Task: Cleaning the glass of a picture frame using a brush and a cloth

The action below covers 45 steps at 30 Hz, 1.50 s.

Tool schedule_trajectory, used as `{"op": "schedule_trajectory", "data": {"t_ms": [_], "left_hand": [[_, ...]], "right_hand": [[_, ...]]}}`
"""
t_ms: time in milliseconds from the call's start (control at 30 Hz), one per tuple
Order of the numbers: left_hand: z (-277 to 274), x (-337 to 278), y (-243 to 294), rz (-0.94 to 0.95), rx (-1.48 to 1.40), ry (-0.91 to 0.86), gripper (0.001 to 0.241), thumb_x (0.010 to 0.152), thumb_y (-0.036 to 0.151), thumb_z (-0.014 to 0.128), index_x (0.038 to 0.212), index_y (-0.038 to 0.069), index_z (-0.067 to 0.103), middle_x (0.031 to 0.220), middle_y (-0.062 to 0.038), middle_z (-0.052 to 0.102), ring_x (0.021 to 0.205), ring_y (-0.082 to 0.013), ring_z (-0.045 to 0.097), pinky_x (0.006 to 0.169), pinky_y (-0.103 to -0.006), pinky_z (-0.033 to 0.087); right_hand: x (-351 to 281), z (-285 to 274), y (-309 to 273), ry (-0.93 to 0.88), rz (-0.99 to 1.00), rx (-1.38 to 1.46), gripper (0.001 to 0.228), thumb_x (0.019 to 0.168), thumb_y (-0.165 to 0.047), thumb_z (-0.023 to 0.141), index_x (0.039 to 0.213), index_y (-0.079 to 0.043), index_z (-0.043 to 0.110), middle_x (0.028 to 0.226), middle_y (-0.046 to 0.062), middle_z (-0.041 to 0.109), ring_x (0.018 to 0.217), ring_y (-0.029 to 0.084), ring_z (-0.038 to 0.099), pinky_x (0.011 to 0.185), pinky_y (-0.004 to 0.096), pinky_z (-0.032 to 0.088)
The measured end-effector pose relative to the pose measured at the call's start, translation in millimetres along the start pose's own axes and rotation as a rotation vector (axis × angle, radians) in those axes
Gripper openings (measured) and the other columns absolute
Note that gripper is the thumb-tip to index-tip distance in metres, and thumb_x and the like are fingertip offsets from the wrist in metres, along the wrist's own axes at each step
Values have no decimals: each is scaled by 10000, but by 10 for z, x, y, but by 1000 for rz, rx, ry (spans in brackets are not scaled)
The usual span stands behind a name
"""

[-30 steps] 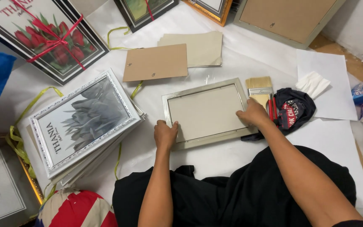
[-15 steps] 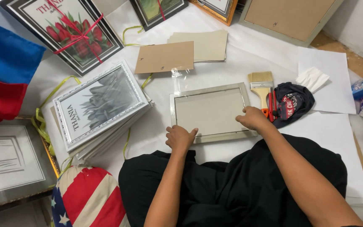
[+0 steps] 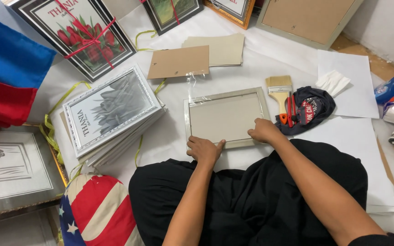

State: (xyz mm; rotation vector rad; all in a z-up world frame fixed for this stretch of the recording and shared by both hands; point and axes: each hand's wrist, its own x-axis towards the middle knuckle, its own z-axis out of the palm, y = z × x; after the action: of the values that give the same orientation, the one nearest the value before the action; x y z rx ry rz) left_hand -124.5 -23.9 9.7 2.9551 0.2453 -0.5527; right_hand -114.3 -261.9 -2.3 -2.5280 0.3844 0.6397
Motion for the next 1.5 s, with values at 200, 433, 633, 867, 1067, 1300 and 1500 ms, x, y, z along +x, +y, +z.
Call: {"op": "schedule_trajectory", "data": {"t_ms": [200,433,633,867,1067,1300,1500], "left_hand": [[-144,-62,15,83,9,-21,1038,865,767,572,1331,-154,466,1279,-190,430,1172,-346,492,868,-492,448],[21,75,34,96,1,1,986,854,740,605,1296,-138,524,1277,-181,432,1177,-330,501,894,-473,455],[-92,-51,2,157,-36,47,863,846,681,669,1209,-97,578,1214,-157,471,1170,-327,531,926,-484,443],[263,184,-192,199,-22,291,442,830,438,730,986,39,618,1041,-125,533,995,-318,562,783,-467,405],[136,186,-275,292,-59,858,204,739,302,759,813,153,641,920,-53,598,835,-264,592,712,-436,402],[-247,-46,-330,251,-326,1043,176,841,281,734,1012,251,705,997,42,624,887,-191,621,777,-382,444],[-605,-347,-315,385,-843,1045,104,942,144,739,1029,200,749,988,0,623,896,-236,658,780,-359,517]], "right_hand": [[121,15,14,-5,-9,28,712,856,-360,614,1424,69,578,1355,311,640,1312,440,585,1048,542,498],[190,26,75,-28,-12,-7,709,859,-372,632,1413,68,593,1360,307,641,1314,434,587,1051,542,495],[235,12,93,-28,-11,9,743,854,-388,655,1444,55,568,1383,304,627,1334,438,568,1065,550,479],[68,-121,73,-11,-2,46,748,850,-391,648,1472,14,552,1408,287,615,1349,437,555,1071,564,472],[2,-295,82,49,11,85,694,869,-416,612,1451,-39,596,1396,261,635,1339,435,564,1068,562,478],[-170,-475,140,65,162,769,861,854,-412,754,1436,154,469,1070,362,651,753,403,742,589,462,613],[-582,-839,-84,17,122,1117,422,794,-106,791,1077,165,635,854,142,591,710,313,741,583,352,590]]}}
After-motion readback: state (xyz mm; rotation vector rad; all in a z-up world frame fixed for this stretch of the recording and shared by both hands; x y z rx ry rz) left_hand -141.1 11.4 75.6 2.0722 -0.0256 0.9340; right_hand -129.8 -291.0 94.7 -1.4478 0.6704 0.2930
